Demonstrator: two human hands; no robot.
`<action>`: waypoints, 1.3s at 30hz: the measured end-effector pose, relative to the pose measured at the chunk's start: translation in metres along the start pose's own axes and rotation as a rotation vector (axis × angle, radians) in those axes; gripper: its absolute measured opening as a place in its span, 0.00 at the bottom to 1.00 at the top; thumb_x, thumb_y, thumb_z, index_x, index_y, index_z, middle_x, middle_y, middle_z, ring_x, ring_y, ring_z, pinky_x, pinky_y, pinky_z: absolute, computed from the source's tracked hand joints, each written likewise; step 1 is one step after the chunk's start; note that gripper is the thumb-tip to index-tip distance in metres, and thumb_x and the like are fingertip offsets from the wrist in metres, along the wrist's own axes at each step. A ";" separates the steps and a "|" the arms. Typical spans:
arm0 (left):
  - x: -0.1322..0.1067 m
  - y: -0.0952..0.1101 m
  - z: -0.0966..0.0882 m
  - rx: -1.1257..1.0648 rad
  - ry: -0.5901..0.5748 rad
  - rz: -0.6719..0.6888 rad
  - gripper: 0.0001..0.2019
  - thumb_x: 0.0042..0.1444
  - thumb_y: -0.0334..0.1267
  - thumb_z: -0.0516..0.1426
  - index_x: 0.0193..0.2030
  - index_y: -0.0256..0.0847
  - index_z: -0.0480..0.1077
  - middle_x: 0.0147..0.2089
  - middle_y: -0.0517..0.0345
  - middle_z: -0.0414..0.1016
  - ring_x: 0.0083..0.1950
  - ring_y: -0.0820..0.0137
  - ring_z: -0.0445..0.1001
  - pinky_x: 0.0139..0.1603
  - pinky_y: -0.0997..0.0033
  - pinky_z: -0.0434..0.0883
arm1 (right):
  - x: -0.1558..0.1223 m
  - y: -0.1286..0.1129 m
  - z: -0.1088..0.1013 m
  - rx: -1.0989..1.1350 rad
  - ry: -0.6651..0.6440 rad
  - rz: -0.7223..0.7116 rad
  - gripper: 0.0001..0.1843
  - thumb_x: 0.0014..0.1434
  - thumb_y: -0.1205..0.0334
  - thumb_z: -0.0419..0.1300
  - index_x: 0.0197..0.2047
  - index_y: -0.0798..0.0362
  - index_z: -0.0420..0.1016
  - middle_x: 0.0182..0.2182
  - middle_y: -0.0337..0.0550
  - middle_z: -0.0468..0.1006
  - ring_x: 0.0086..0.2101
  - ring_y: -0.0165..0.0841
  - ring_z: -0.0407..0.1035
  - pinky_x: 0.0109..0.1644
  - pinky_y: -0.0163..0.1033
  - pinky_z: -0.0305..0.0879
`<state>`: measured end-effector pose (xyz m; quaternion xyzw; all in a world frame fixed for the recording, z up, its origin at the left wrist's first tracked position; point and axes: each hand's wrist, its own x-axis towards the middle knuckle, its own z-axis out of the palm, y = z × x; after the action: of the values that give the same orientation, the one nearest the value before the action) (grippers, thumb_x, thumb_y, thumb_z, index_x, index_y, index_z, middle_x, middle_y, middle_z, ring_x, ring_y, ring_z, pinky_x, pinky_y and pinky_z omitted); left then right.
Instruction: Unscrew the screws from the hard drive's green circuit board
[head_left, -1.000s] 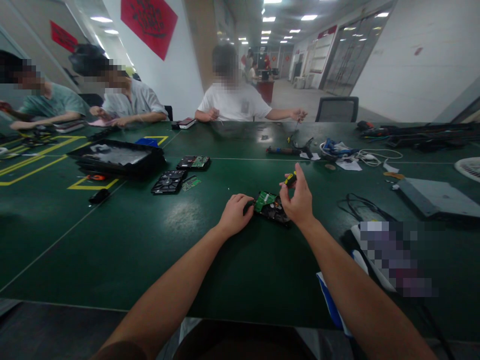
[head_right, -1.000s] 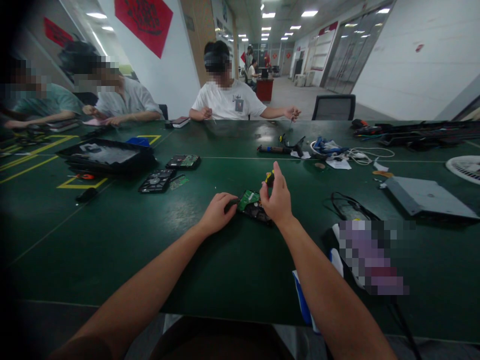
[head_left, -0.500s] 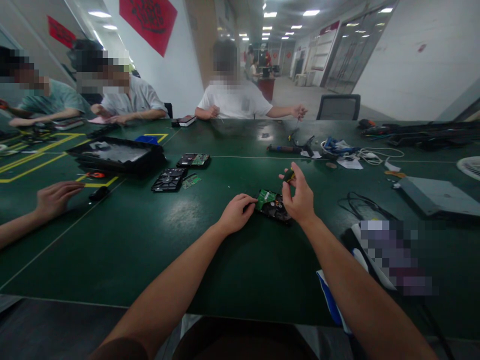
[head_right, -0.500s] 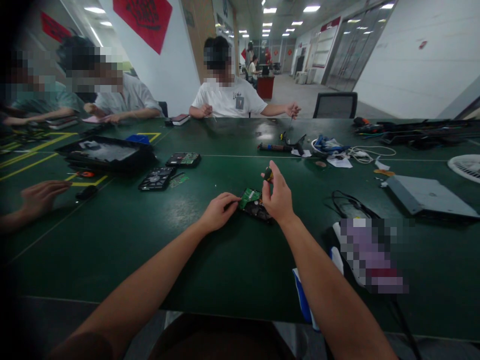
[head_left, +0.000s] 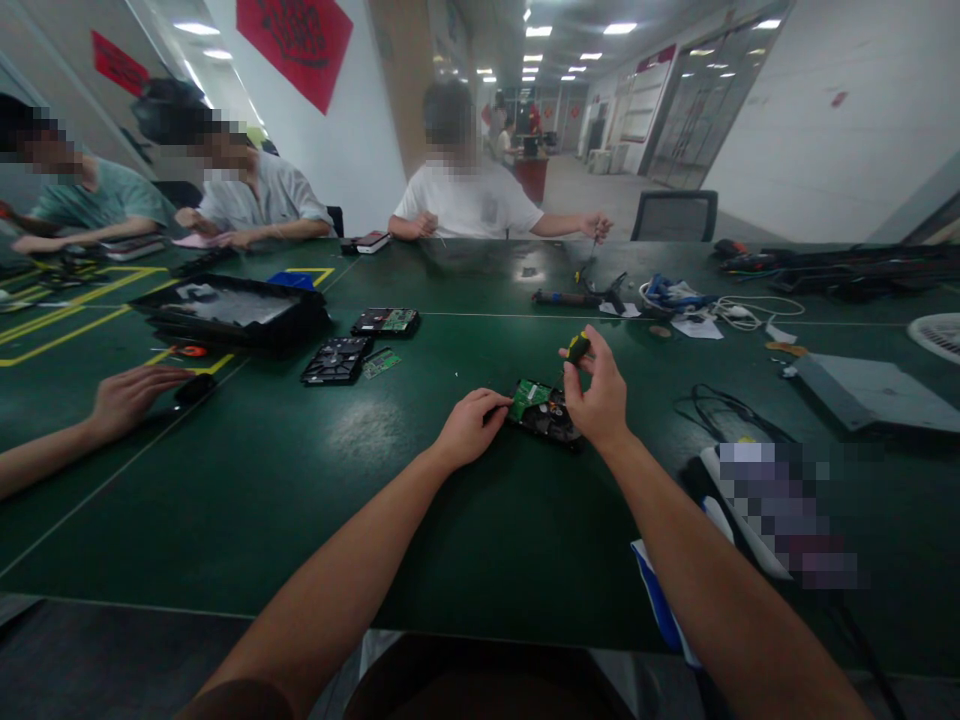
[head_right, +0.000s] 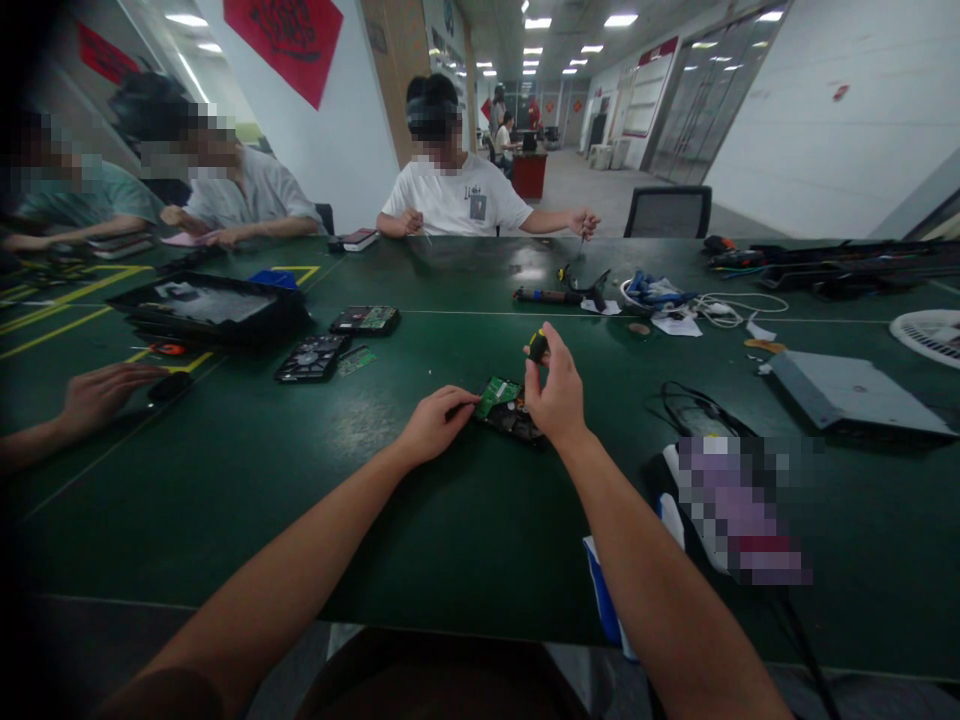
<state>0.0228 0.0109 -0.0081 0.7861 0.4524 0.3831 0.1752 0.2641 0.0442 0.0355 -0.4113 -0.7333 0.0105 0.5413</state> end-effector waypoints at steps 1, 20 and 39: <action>0.000 0.000 0.000 -0.003 -0.001 0.003 0.12 0.66 0.32 0.58 0.54 0.45 0.77 0.51 0.52 0.79 0.53 0.63 0.77 0.57 0.57 0.75 | 0.000 0.001 0.000 0.004 0.003 0.003 0.34 0.68 0.61 0.57 0.74 0.46 0.52 0.63 0.55 0.69 0.48 0.42 0.78 0.56 0.56 0.77; 0.000 -0.003 0.002 -0.036 0.009 0.019 0.12 0.66 0.31 0.58 0.53 0.45 0.78 0.50 0.52 0.79 0.52 0.64 0.77 0.56 0.58 0.75 | 0.003 -0.001 0.000 -0.051 0.072 -0.051 0.29 0.63 0.59 0.65 0.65 0.46 0.63 0.52 0.50 0.75 0.42 0.41 0.76 0.51 0.56 0.79; 0.000 -0.002 0.005 -0.005 0.023 0.035 0.12 0.66 0.31 0.58 0.52 0.44 0.78 0.49 0.52 0.79 0.51 0.63 0.77 0.55 0.58 0.76 | 0.001 0.005 0.004 -0.050 0.080 -0.003 0.33 0.64 0.59 0.64 0.68 0.47 0.59 0.50 0.49 0.75 0.38 0.38 0.75 0.47 0.52 0.79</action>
<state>0.0254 0.0119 -0.0121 0.7891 0.4397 0.3960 0.1651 0.2638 0.0496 0.0324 -0.4238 -0.7116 -0.0250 0.5599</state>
